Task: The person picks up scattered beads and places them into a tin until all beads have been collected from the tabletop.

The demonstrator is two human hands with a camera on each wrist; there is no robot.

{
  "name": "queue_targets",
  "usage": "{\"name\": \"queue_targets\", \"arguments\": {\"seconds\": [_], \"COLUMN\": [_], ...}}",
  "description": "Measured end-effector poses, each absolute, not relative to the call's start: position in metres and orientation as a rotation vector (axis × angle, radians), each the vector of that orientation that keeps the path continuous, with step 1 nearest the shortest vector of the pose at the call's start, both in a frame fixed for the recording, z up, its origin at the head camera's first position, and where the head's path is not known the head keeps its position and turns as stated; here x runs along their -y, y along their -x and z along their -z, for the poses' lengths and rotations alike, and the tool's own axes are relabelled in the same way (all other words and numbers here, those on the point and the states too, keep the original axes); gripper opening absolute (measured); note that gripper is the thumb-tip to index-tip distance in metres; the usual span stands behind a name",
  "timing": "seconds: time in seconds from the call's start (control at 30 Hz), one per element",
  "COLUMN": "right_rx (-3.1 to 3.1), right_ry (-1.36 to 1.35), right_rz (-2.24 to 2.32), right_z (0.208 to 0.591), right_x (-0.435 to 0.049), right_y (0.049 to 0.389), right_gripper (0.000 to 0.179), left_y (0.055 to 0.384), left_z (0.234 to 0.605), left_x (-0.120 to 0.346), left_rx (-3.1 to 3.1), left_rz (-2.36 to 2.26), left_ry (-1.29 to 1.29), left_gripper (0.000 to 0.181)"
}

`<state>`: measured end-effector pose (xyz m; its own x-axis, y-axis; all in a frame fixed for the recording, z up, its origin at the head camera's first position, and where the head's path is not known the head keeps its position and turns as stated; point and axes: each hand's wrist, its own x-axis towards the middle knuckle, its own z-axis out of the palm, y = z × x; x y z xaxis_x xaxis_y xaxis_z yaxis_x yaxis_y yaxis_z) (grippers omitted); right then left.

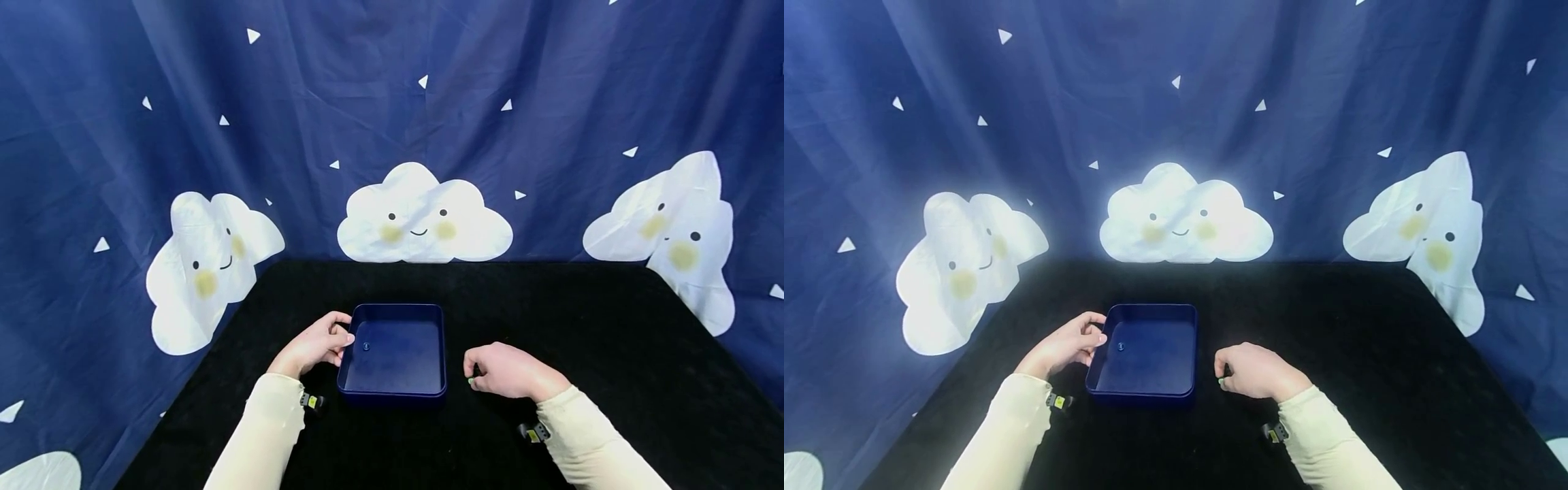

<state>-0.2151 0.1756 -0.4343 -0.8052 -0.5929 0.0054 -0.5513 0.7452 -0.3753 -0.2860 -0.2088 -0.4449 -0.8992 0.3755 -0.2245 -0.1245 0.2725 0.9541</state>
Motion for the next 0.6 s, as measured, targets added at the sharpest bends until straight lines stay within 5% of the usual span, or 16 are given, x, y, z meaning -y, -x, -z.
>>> {"name": "queue_targets", "arguments": {"seconds": [0.6], "right_rx": [-3.046], "right_ry": [0.955], "right_rz": [0.96], "right_z": [0.421], "right_x": [-0.149], "right_y": [0.21], "right_gripper": [0.015], "left_y": [0.287], "left_z": [0.448], "left_x": [0.208], "left_rx": [-2.138], "left_rz": [-1.672], "left_ry": [-0.224], "left_gripper": [0.049]}}
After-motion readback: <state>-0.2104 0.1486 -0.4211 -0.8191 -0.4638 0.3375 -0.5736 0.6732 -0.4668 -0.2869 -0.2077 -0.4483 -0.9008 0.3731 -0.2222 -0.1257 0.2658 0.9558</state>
